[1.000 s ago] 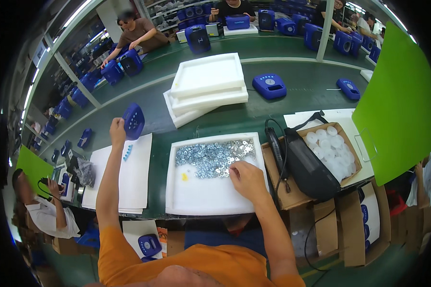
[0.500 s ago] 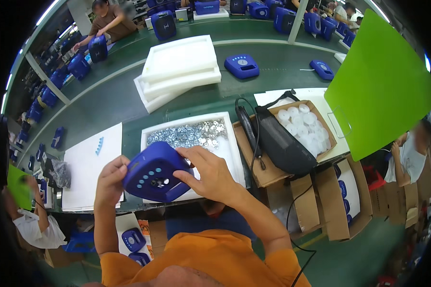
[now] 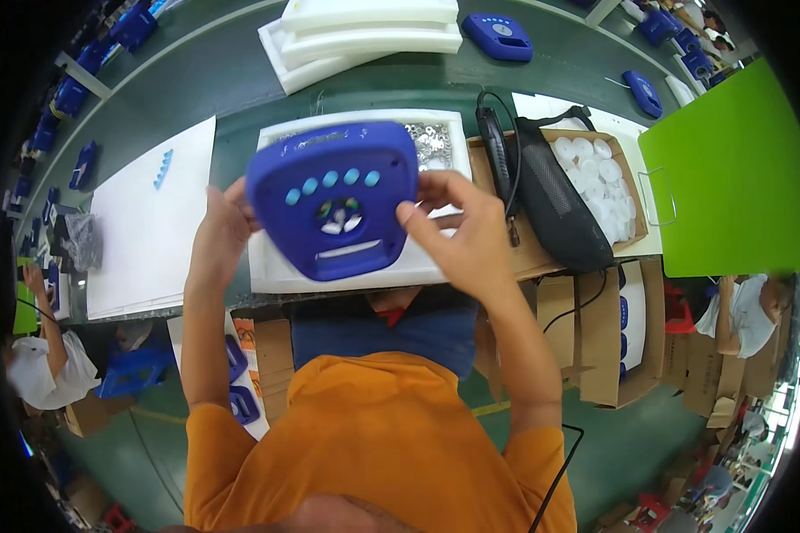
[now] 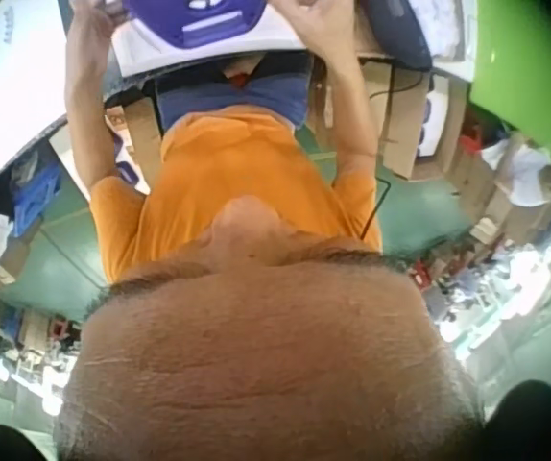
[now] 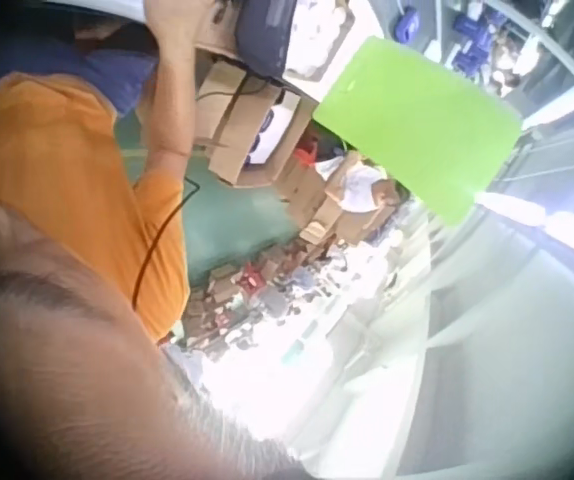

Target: Assembling plastic enclosures for electronic devices by inserting components and using an electric power screwdriver.

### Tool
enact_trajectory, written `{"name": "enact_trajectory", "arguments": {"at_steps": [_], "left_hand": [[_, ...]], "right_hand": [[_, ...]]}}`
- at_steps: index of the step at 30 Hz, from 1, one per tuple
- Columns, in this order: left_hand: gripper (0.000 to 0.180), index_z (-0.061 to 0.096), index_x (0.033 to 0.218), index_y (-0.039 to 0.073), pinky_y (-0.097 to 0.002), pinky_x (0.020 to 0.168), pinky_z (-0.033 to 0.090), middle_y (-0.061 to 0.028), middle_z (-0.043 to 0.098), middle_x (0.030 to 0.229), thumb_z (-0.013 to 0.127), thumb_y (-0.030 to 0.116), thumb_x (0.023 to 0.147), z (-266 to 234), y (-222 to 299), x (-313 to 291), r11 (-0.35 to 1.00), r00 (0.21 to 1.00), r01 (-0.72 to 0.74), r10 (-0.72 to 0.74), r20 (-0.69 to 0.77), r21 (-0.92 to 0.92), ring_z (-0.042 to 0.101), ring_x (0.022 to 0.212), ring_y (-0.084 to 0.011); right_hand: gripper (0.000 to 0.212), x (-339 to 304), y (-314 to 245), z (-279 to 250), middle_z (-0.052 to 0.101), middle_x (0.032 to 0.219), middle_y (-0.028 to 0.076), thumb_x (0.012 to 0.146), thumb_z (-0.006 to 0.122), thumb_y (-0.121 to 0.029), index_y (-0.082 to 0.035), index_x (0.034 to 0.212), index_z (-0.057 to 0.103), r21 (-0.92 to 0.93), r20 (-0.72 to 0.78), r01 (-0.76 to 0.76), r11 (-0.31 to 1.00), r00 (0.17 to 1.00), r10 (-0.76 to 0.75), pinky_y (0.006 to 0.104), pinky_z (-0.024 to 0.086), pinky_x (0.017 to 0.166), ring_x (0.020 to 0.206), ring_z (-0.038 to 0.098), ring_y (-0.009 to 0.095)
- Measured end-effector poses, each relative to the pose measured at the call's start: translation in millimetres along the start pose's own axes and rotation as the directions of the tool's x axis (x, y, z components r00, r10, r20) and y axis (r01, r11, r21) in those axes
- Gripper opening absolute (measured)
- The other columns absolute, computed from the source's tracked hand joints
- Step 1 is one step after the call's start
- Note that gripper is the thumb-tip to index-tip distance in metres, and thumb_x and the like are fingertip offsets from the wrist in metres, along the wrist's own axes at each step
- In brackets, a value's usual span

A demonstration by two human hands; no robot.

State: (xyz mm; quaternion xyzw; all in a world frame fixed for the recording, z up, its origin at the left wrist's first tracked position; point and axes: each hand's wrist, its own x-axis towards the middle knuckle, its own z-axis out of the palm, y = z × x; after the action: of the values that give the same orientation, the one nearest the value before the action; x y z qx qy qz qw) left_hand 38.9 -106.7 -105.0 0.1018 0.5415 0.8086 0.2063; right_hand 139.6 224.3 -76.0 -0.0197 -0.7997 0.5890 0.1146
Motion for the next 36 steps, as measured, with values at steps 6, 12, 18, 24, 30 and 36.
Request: {"name": "enact_trajectory", "arguments": {"at_steps": [6, 12, 18, 24, 30, 36], "left_hand": [[0.033, 0.083, 0.118, 0.001, -0.0283, 0.074, 0.049, -0.0017, 0.068, 0.08, 0.069, 0.03, 0.119, -19, -4, 1, 0.734, 0.969, -0.082, 0.217, -0.119, 0.674, 0.062, 0.077, -0.0075], [0.013, 0.083, 0.114, 0.006, -0.0344, 0.074, 0.053, -0.0083, 0.072, 0.081, 0.08, 0.017, 0.107, -27, -12, -2, 0.349, 0.943, 0.003, 0.312, -0.119, 0.937, 0.071, 0.077, -0.0202], [0.008, 0.083, 0.106, 0.01, -0.0526, 0.118, 0.053, -0.008, 0.078, 0.099, 0.083, 0.012, 0.098, -35, -15, 30, -0.13, 0.812, -0.248, 0.512, 0.28, 0.96, 0.075, 0.104, -0.0317], [0.007, 0.084, 0.102, 0.009, -0.0565, 0.128, 0.045, -0.0085, 0.076, 0.1, 0.084, 0.011, 0.095, -22, -32, 57, -0.093, 0.852, -0.393, 0.337, 0.4, 0.915, 0.074, 0.108, -0.0311], [0.003, 0.083, 0.09, 0.01, -0.0612, 0.129, 0.042, -0.0061, 0.072, 0.091, 0.085, 0.009, 0.088, -39, -49, 62, -0.181, 0.828, -0.39, 0.36, 0.43, 0.903, 0.073, 0.102, -0.0279], [0.001, 0.081, 0.09, 0.007, -0.0554, 0.126, 0.044, -0.0083, 0.072, 0.09, 0.082, 0.005, 0.089, -25, -37, 69, -0.137, 0.865, -0.371, 0.309, 0.396, 0.918, 0.072, 0.1, -0.0297]], "right_hand": [[0.037, 25, 51, -3, 0.082, 0.108, 0.015, 0.105, 0.085, -0.018, 0.011, 0.125, 0.076, 0.092, 0.068, -0.199, 0.976, 0.979, 0.193, 0.0303, 0.067, 0.079, 0.092, 0.078, 0.015], [0.041, 20, 72, 2, 0.081, 0.1, 0.012, 0.106, 0.086, -0.023, 0.013, 0.122, 0.074, 0.105, 0.153, -0.367, 0.924, 0.924, 0.35, 0.029, 0.065, 0.073, 0.084, 0.077, 0.015], [0.05, 29, 73, 0, 0.081, 0.082, 0.016, 0.105, 0.083, -0.04, 0.01, 0.109, 0.08, -0.354, 0.179, -0.216, 0.91, 0.939, 0.293, 0.0381, 0.062, 0.071, 0.074, 0.078, 0.021], [0.043, 18, 46, -14, 0.081, 0.078, 0.015, 0.106, 0.082, -0.042, 0.001, 0.109, 0.085, -0.509, 0.077, -0.11, 0.854, 0.982, 0.173, 0.039, 0.061, 0.071, 0.069, 0.078, 0.023], [0.024, 15, 59, -44, 0.081, 0.088, 0.006, 0.11, 0.08, -0.02, 0.004, 0.114, 0.082, -0.34, -0.001, -0.083, 0.937, 0.996, 0.088, 0.0272, 0.06, 0.072, 0.079, 0.076, 0.01], [0.025, 35, 70, -106, 0.079, 0.088, 0.007, 0.113, 0.075, -0.02, 0.004, 0.115, 0.079, -0.135, -0.202, -0.19, 0.972, 0.966, 0.16, 0.028, 0.058, 0.069, 0.076, 0.071, 0.011]]}}
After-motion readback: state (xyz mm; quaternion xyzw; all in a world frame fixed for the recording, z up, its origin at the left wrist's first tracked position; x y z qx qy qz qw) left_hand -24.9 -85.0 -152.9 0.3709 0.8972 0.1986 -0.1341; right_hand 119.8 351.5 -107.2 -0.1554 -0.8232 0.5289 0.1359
